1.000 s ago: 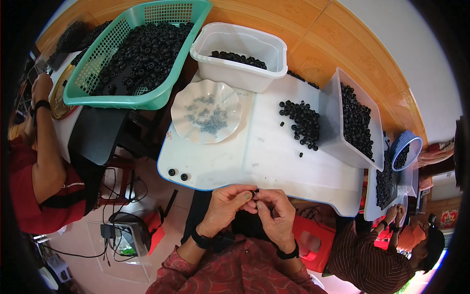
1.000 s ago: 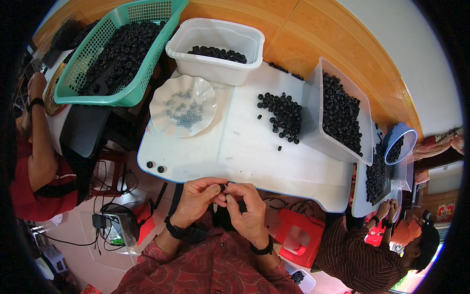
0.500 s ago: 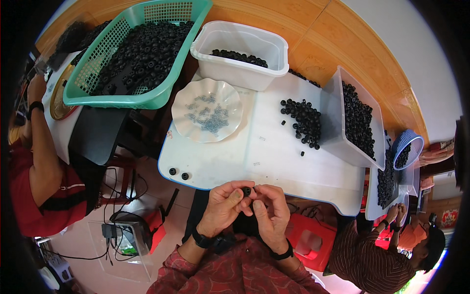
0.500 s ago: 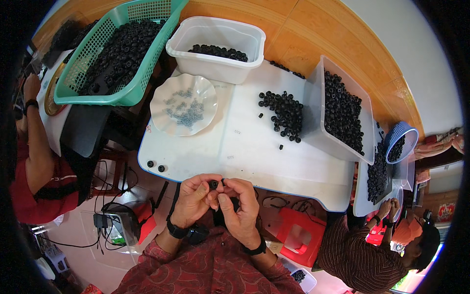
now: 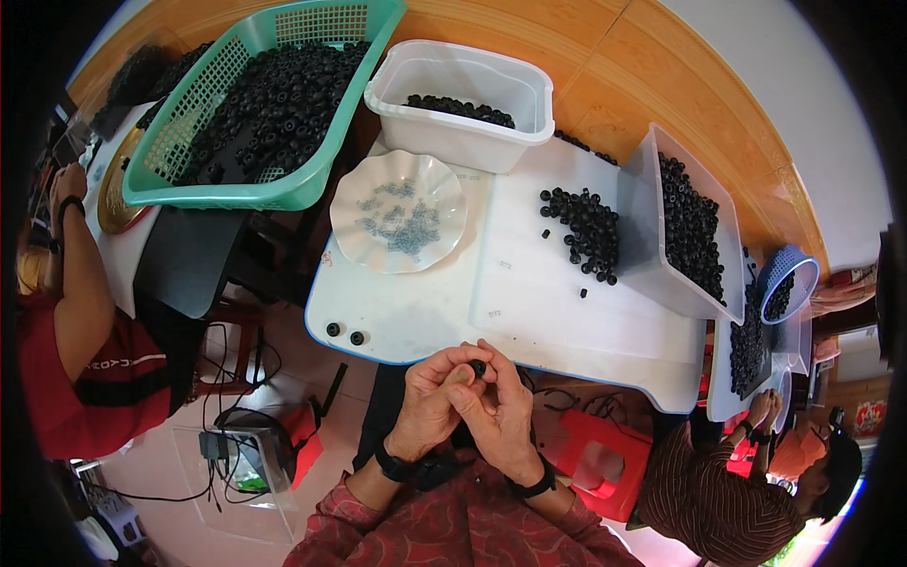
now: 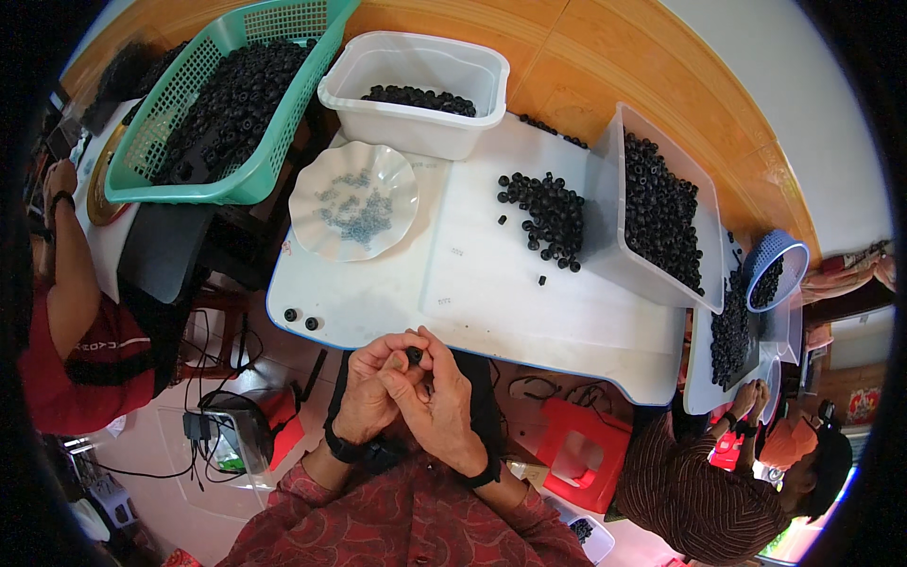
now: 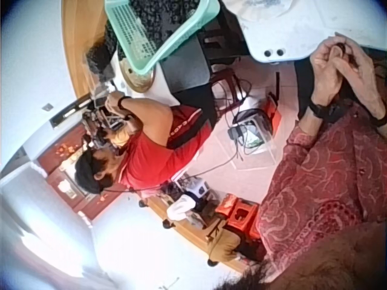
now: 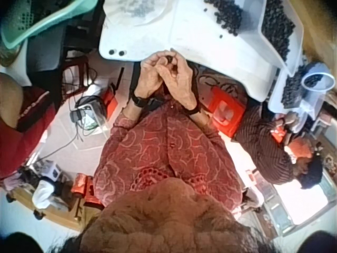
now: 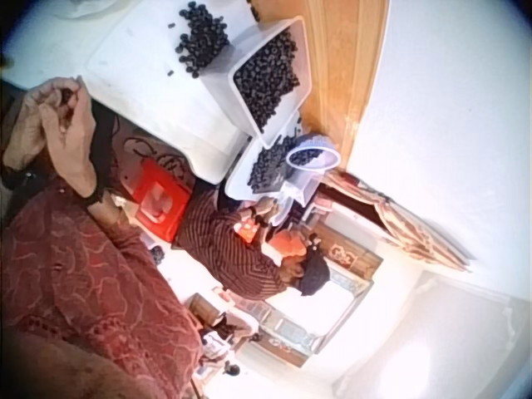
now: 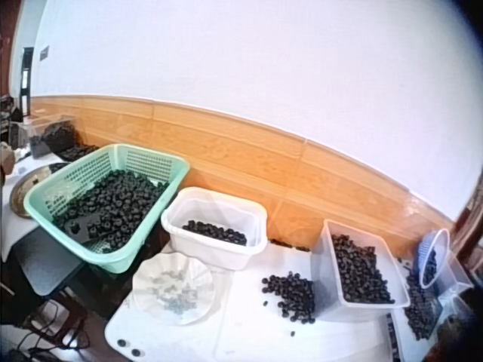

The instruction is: Inspecting and sorting small black plastic components on a white work table.

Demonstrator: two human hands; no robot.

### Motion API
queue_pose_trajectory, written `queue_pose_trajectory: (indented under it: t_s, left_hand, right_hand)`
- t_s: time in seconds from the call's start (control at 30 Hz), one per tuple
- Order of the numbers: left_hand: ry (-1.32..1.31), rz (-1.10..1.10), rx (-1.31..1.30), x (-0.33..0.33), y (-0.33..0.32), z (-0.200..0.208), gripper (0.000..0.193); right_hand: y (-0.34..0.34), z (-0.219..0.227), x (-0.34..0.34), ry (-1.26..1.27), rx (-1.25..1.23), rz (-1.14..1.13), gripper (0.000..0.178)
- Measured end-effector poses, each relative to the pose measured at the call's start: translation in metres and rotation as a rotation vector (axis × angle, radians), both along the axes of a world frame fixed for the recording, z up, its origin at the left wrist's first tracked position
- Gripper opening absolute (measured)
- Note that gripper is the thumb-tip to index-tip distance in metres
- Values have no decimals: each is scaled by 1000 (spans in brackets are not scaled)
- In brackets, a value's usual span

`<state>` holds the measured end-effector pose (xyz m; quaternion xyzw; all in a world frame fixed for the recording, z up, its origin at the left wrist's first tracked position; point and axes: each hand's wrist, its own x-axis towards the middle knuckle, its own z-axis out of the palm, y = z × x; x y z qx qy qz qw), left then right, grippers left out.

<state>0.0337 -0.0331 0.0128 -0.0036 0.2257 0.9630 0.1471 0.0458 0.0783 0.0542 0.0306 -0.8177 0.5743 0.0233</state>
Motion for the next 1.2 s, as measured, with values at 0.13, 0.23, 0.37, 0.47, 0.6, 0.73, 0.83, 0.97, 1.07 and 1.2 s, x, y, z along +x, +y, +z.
queue_pose_trajectory:
  t_s: [0.13, 0.23, 0.37, 0.47, 0.6, 0.73, 0.83, 0.97, 1.07, 1.2]
  left_hand:
    - [18, 21, 19, -2, 1, 4, 25]
    - [25, 15, 15, -3, 1, 6, 24]
    - [17, 30, -61, -3, 2, 9, 33]
    - [25, 36, -57, -3, 2, 9, 35]
    - [56, 71, -39, -3, 3, 7, 23]
    - [68, 36, -53, -3, -1, 13, 23]
    - [66, 40, -155, -1, 0, 11, 23]
    - [117, 77, -214, 0, 3, 11, 24]
    - [122, 89, -206, 1, 4, 9, 25]
    - [69, 83, -167, 0, 3, 5, 26]
  right_hand:
    - [0, 0, -1, -12, -26, 0, 62]
    - [-3, 5, -5, 28, -51, -2, 57]
    - [-3, 6, -6, -26, -85, 3, 54]
    - [-3, 4, -6, -20, -94, 10, 53]
    - [-4, 3, -7, -17, -123, 4, 53]
    - [-5, 11, -9, 6, -75, 24, 52]
    - [-4, 13, -9, 2, -86, 27, 50]
    - [-3, 9, -8, -42, -131, 8, 47]
    - [-3, 4, -8, 26, -164, -2, 47]
    - [-5, 5, -11, -4, -165, 8, 49]
